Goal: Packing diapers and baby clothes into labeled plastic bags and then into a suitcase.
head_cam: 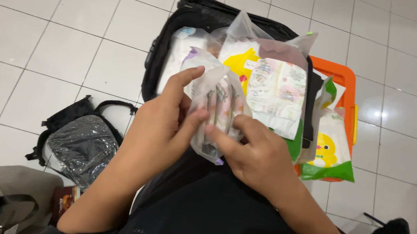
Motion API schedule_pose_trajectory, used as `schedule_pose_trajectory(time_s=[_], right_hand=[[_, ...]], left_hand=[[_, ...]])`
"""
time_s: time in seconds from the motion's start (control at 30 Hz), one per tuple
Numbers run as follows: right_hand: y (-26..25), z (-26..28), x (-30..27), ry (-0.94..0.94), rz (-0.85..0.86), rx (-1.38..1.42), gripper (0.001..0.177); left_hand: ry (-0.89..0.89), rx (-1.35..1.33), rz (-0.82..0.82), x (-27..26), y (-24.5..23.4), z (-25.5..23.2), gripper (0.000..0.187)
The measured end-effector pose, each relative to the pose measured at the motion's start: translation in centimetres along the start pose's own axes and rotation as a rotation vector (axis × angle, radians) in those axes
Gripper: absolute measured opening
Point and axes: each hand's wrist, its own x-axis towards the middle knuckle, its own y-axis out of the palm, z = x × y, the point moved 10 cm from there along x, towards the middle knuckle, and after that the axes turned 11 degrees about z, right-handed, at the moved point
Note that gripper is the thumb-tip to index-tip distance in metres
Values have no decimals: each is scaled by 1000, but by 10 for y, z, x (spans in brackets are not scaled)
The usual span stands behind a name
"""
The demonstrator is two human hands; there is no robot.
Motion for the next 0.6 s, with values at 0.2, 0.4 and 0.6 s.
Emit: schedule_pose_trajectory(time_s=[0.2,0.4,0.6], right_hand=[[1,-29,-13,217,63,99,41],[12,-158,-29,380,-91,325,23],[38,-201,13,103,31,-138,70]], left_hand=[[104,111,-164,5,-9,-11,43],[138,73,-75,9,1,-27,45],[133,160,-97,9,14,-22,41]])
